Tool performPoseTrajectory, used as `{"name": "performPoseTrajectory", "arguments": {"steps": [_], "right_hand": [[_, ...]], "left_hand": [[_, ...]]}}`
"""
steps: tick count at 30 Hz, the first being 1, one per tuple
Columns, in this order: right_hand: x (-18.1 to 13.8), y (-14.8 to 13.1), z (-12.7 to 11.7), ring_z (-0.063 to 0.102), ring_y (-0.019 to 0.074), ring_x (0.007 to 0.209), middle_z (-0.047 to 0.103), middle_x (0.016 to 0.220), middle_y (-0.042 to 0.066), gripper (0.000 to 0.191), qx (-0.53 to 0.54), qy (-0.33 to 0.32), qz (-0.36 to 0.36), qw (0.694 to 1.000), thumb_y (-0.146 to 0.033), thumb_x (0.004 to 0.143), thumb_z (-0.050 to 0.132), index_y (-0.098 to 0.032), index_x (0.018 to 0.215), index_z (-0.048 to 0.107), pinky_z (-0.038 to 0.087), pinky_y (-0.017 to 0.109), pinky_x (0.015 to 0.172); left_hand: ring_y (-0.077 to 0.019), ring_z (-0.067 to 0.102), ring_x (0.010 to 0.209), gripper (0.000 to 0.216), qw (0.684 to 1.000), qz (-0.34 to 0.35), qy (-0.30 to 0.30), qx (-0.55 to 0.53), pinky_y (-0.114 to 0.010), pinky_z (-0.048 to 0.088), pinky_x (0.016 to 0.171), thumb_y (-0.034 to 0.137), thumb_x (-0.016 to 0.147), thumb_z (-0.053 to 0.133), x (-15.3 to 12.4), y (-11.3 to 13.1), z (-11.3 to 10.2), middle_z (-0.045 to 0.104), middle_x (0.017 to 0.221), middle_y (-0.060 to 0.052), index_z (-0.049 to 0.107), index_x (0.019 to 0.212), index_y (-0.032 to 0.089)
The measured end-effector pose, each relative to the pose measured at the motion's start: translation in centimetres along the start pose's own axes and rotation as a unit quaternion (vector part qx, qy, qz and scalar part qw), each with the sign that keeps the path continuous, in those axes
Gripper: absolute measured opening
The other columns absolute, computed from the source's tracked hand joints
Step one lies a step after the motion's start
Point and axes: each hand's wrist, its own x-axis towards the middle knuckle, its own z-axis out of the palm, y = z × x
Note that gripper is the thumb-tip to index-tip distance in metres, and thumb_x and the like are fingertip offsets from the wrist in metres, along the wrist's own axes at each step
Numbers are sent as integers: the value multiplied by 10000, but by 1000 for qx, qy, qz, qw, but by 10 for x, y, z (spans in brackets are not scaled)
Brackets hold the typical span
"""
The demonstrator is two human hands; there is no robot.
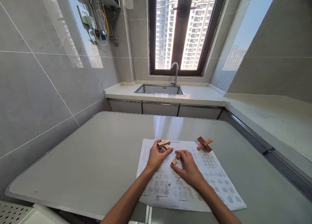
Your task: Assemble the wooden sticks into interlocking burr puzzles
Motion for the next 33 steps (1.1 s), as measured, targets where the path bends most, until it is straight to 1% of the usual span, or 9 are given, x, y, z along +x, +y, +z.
{"name": "performPoseTrajectory", "arguments": {"steps": [3, 5, 10, 13, 17, 21, 27, 30, 33], "right_hand": [[2, 1, -1, 614, 302, 1130, 638, 1227, 75, 488, 50, 21, 28, 998, -350, 791, 758, -278, 1241, 582, 510, 475, 994], [4, 2, -1, 658, 288, 1088, 655, 1237, 82, 545, 125, 36, 68, 989, -360, 772, 789, -271, 1252, 548, 530, 465, 979], [10, 3, -2, 708, 281, 1063, 730, 1109, 79, 703, 362, 38, 156, 918, -390, 693, 891, -259, 1267, 506, 536, 462, 1000], [11, 0, -8, 707, 288, 1068, 753, 1065, 80, 703, 415, 27, 188, 890, -402, 666, 920, -239, 1255, 572, 511, 475, 1029], [11, -4, -17, 664, 305, 1195, 752, 1184, 98, 704, 477, -32, 197, 856, -393, 704, 912, -239, 1329, 627, 466, 476, 1093], [11, -10, -20, 649, 319, 1233, 729, 1278, 100, 655, 542, -64, 203, 813, -369, 696, 922, -238, 1292, 683, 458, 468, 1111], [12, -19, -23, 638, 325, 1249, 724, 1290, 106, 605, 586, -108, 177, 783, -383, 739, 886, -219, 1289, 695, 411, 483, 1155], [12, -19, -23, 625, 328, 1261, 719, 1296, 105, 536, 576, -105, 173, 792, -394, 765, 870, -219, 1247, 713, 411, 481, 1153], [12, -17, -22, 658, 326, 1201, 746, 1225, 110, 486, 565, -93, 184, 799, -429, 788, 855, -211, 1204, 728, 412, 496, 1141]], "left_hand": [[-183, 701, 857, 612, 1000, 0, 0, 18, -314, 560, 805, 409, 723, 892, -2, 1, 0, 754, 1108, -111, 599, 1214, 191], [-179, 695, 845, 618, 1000, 4, -5, 27, -309, 557, 790, 393, 726, 891, -2, 0, 1, 752, 1109, -107, 592, 1231, 197], [-142, 653, 782, 648, 998, 20, -25, 51, -268, 528, 732, 385, 722, 890, -2, -5, 1, 748, 1117, -75, 577, 1267, 227], [-116, 599, 696, 680, 997, 24, -43, 67, -240, 491, 650, 376, 718, 890, -3, -4, 1, 745, 1072, -59, 564, 1299, 234], [-118, 596, 707, 706, 993, 37, -91, 61, -232, 479, 636, 357, 738, 875, -6, 3, 2, 725, 1066, -55, 537, 1348, 244], [-119, 590, 697, 707, 987, 53, -137, 71, -228, 462, 621, 347, 767, 849, -10, 10, 4, 701, 996, -34, 519, 1382, 238], [-130, 569, 713, 693, 974, 90, -168, 119, -251, 491, 672, 338, 756, 849, -15, 17, 4, 662, 948, -8, 541, 1370, 245], [-133, 557, 702, 671, 968, 100, -176, 148, -260, 499, 667, 339, 763, 838, -16, 18, 4, 651, 947, -13, 555, 1364, 243], [-131, 550, 691, 664, 965, 105, -174, 166, -267, 509, 672, 322, 761, 834, -17, 19, 4, 652, 964, -18, 563, 1362, 249]]}}
